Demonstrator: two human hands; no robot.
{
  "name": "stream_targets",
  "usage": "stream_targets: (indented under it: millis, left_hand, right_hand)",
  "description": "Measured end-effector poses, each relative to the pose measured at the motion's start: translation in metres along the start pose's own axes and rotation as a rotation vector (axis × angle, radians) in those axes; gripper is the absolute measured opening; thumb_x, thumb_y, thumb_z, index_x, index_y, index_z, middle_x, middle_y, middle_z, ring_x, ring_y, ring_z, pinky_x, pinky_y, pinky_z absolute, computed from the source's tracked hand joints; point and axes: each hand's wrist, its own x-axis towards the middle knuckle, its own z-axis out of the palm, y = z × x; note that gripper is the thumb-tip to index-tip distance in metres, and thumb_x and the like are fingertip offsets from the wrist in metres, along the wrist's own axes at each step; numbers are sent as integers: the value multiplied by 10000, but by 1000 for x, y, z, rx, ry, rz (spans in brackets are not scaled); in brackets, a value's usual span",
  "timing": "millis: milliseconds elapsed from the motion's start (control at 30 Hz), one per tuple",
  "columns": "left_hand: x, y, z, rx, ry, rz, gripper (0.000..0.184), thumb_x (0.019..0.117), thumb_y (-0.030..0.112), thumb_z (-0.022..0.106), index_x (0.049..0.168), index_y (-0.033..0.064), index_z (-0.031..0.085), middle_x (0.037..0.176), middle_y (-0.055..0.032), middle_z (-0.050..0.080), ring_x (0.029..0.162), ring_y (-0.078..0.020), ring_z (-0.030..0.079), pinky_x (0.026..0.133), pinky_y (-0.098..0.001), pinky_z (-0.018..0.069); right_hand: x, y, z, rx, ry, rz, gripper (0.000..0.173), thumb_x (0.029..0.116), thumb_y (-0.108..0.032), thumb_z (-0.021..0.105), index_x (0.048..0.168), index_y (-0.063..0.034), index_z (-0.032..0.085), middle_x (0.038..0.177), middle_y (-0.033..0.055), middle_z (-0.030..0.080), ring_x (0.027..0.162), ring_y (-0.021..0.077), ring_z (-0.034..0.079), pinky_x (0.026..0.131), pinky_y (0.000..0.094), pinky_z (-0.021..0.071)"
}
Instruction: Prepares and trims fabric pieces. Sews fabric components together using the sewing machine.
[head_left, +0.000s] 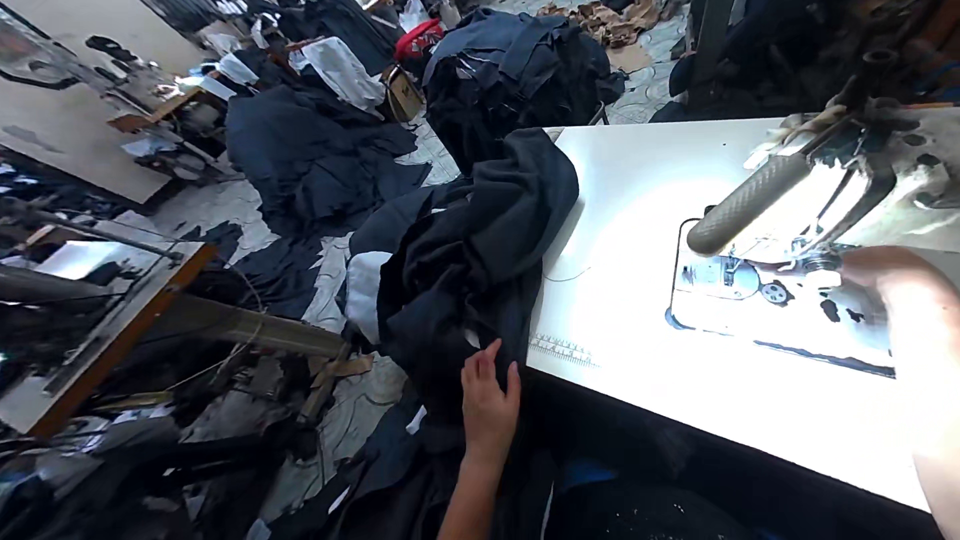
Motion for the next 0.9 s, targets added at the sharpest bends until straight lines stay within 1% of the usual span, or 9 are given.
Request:
stream_targets:
  millis: [67,100,167,300,467,533,600,767,900]
  left_hand:
    - [-3,-1,-1,-283,49,-25,412,899,13,611,1288,-122,588,1205,-278,646,1106,-351,643,949,-443,530]
    - [1,5,-11,-516,-8,-126,435,900,-13,589,1319,-118,541,1221,-203,640,1110,-205,628,950,-326,519]
    - [16,34,-29,-996,-107,-293,505,880,-41,535,1370,-56,412,1150,-31,636,1015,-32,660,873,-228,569]
    - [22,121,-17,-1541,-332,-301,614,877,-79,490,1435,-11,245,1223,-39,576,1062,-40,644,914,-263,561]
    - [37,120,-13,-854,-639,355,485,949,115,639,1392,-66,557,1384,-283,548,1273,-274,580,1052,-360,505]
    - [55,97,-28,-538,-521,601,407,955,241,683,1313,47,681,1141,-149,743,1033,-244,725,891,-416,589]
    - [91,62,-30,-385,-404,678,368,958,290,668,1268,101,729,1122,-95,758,1058,-251,715,927,-485,559]
    - [217,-46,-20,144,-330,274,372,1039,321,590,1334,116,684,1524,-292,457,1448,-543,342,1098,-826,162]
    - [253,-58,-16,6,-192,21,475,1072,325,508,1499,118,529,1599,-278,357,1482,-527,286,1067,-797,244]
  right_hand:
    - [9,13,13,-115,-146,-277,251,1083,-174,497,992,15,634,759,124,629,694,170,652,653,277,540]
    - [2,16,29,-15,-275,-393,225,1073,-152,505,948,-7,623,691,42,601,617,82,605,606,222,513]
    - [-42,0,70,99,-480,-608,223,1030,-135,558,1096,54,657,873,93,681,764,99,634,741,289,538]
    - [-104,-50,190,420,-352,-950,710,923,-294,734,1481,48,456,1386,200,610,1270,209,607,1089,379,477]
    - [-115,-44,216,1217,-441,-696,213,961,-139,606,1153,-179,688,1043,-126,742,970,-38,674,890,202,560]
    - [-128,-13,185,1292,-545,-692,267,918,-298,693,1184,-317,715,1092,-168,749,1001,-52,677,902,186,556]
    - [-138,20,146,1223,-465,-660,267,864,-321,737,1129,-347,759,1035,-178,761,927,-77,686,828,142,565]
    - [-120,66,89,495,8,-505,172,798,-3,632,732,-161,616,678,-154,623,638,-97,562,609,115,460]
    - [-113,79,94,209,327,-679,191,756,-132,634,679,13,537,846,71,592,842,65,559,738,249,449]
